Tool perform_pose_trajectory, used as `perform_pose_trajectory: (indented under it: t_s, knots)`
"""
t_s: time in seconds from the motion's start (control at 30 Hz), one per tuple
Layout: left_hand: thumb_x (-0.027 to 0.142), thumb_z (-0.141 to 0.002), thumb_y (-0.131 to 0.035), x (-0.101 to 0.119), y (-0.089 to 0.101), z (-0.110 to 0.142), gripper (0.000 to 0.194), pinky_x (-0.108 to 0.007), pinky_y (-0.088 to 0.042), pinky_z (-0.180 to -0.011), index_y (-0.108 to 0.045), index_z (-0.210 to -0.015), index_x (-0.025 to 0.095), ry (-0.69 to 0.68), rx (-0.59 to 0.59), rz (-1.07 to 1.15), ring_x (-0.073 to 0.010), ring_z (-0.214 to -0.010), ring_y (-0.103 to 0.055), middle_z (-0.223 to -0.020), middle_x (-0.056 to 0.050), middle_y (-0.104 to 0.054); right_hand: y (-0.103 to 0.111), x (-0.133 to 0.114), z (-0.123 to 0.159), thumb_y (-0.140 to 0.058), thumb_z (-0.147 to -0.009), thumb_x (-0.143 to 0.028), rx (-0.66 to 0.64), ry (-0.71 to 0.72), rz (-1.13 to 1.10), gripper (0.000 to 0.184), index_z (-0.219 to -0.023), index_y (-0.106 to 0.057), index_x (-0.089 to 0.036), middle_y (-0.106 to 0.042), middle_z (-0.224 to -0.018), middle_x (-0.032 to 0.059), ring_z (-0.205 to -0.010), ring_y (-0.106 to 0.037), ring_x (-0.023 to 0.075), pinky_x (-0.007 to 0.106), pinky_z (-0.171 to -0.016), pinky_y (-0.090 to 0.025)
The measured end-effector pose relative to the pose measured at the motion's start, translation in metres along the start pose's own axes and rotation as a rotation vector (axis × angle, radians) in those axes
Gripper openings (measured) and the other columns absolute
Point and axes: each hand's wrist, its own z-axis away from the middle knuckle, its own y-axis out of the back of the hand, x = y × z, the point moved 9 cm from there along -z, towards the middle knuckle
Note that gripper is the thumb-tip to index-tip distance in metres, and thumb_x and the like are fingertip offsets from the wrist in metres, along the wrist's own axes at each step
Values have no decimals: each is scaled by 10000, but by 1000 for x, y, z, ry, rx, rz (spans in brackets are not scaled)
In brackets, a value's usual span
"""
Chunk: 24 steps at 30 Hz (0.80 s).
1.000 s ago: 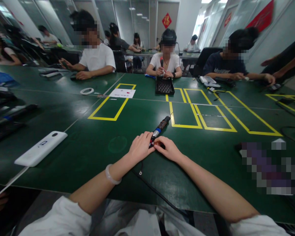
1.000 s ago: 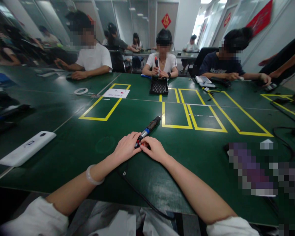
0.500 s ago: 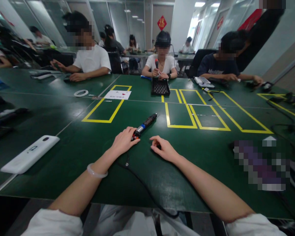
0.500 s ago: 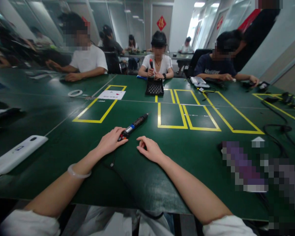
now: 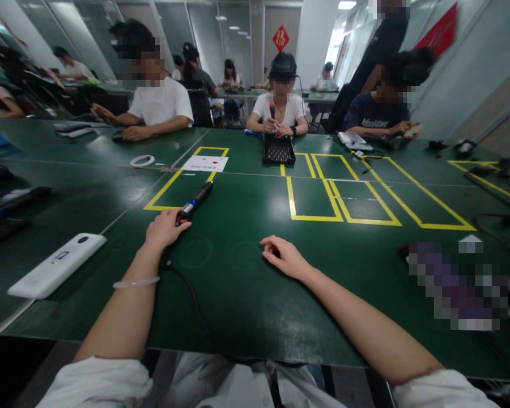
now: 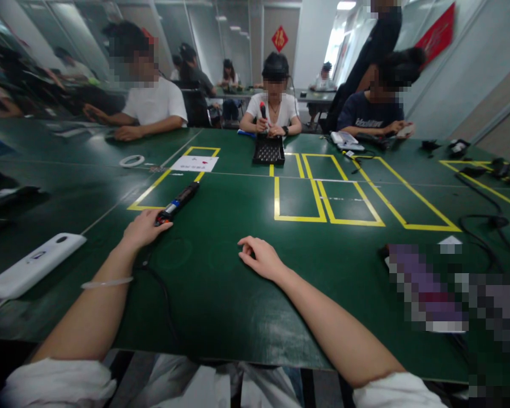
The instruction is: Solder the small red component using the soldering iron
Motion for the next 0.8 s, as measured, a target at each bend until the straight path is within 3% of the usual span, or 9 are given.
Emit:
perform_pose_trajectory:
  t_s: [0.07,0.2,0.37,0.5,0.57,0.67,0.8]
  knots:
    - [554,-858,-459,-5,7,4,586,-468,-433,-882,-474,-1331,209,14,72,-43,-370,-1103,-543,-1291,-174,-516,0,0,0,-544,-906,-238,-1,3,5,214,-1116,-539,-199,-632,-874,26,-801,-586,157,288,-763,-451]
    - [520,-845,-508,5,29,17,532,-440,-401,-912,-525,-1224,147,-2,284,-97,-347,-1091,-535,-1178,-182,-564,0,-1,0,-545,-901,-226,-5,8,9,217,-1117,-539,-199,-633,-874,25,-800,-587,156,288,-760,-452]
    - [458,-851,-490,8,31,20,318,-427,-411,-854,-599,-920,167,35,257,-62,-319,-965,-565,-1017,-146,-604,-1,-2,-1,-545,-899,-216,-10,12,13,217,-1115,-538,-197,-632,-866,24,-799,-586,158,291,-764,-452]
    - [436,-860,-475,16,36,24,292,-426,-424,-861,-593,-915,175,14,347,113,-301,-954,-586,-981,-128,-631,-1,-2,-1,-550,-894,-209,-9,9,18,217,-1111,-543,-198,-633,-863,23,-790,-586,155,290,-762,-451]
    - [454,-856,-492,34,29,26,301,-377,-459,-831,-582,-948,182,-57,299,359,-251,-884,-621,-922,-90,-655,-1,-3,-1,-551,-893,-205,-9,8,20,219,-1111,-544,-198,-636,-863,23,-789,-587,154,289,-763,-451]
    - [492,-840,-531,89,8,35,361,-315,-496,-776,-577,-999,171,-268,57,777,-188,-785,-651,-889,-58,-677,-1,-4,-1,-550,-891,-199,-7,9,20,219,-1110,-545,-196,-637,-860,22,-793,-589,154,288,-765,-450]
    - [471,-853,-539,164,-9,67,396,-304,-483,-818,-634,-1110,185,-521,-214,890,-186,-892,-642,-1022,-69,-679,0,-4,-1,-553,-885,-191,-5,7,12,233,-1117,-540,-199,-635,-854,17,-788,-591,150,282,-760,-451]
